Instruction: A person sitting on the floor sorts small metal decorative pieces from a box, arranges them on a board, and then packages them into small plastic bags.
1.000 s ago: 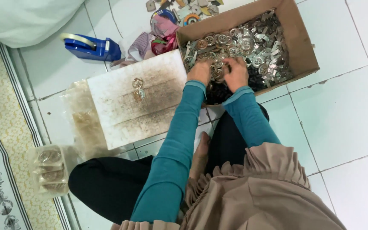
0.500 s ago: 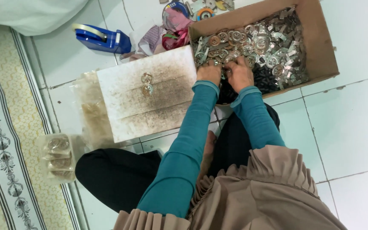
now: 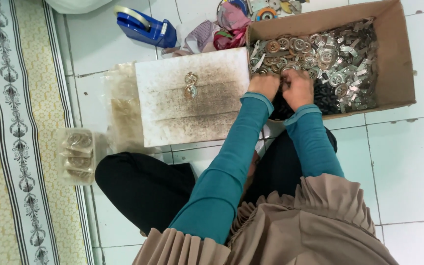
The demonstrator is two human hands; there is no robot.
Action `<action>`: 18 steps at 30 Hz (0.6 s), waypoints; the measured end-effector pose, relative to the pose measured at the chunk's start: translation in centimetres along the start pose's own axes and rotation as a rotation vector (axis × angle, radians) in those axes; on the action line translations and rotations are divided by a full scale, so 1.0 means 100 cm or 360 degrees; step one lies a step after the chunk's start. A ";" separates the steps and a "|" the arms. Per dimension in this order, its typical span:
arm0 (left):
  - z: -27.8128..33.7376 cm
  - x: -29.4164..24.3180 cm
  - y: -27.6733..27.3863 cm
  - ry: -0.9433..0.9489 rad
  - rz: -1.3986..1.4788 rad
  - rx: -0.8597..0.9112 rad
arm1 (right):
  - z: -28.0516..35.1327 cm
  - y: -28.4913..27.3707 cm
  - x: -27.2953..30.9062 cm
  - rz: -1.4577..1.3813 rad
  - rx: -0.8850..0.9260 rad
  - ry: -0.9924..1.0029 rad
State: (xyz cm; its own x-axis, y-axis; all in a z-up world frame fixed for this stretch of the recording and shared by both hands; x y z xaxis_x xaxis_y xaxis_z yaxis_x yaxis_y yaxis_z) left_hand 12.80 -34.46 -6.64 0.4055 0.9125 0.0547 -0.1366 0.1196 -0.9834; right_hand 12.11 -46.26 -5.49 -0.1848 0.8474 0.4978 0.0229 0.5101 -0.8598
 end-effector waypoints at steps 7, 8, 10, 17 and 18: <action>0.036 0.008 -0.048 -0.0008 0.0100 -0.0277 | 0.009 -0.045 0.039 -0.0415 -0.0204 -0.0195; 0.038 0.010 -0.049 -0.0069 0.0224 -0.0521 | 0.011 -0.058 0.051 -0.0479 -0.0317 -0.0317; 0.048 0.014 -0.050 -0.0150 0.0349 -0.0777 | 0.016 -0.075 0.070 -0.0540 -0.0418 -0.0460; 0.159 0.061 -0.111 -0.0214 0.0730 -0.1469 | 0.046 -0.106 0.180 -0.0640 -0.0586 -0.0835; 0.179 0.072 -0.114 -0.0259 0.0758 -0.1532 | 0.053 -0.108 0.206 -0.0627 -0.0576 -0.0933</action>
State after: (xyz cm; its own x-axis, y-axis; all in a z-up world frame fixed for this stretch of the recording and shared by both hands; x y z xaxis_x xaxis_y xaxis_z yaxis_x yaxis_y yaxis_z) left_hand 1.12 -22.25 8.11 0.3639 0.8335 -0.4158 0.5469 -0.5526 -0.6290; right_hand 2.89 -35.10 13.44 -0.7307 0.4300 0.5303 0.1477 0.8579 -0.4922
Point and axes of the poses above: each hand's wrist, its own z-axis away from the middle knuckle, its own y-axis out of the palm, x = y × z, the point moved 7 cm from there along -z, towards the middle knuckle, and after that the axes turned 8 degrees about -z, right-handed, at the moved point
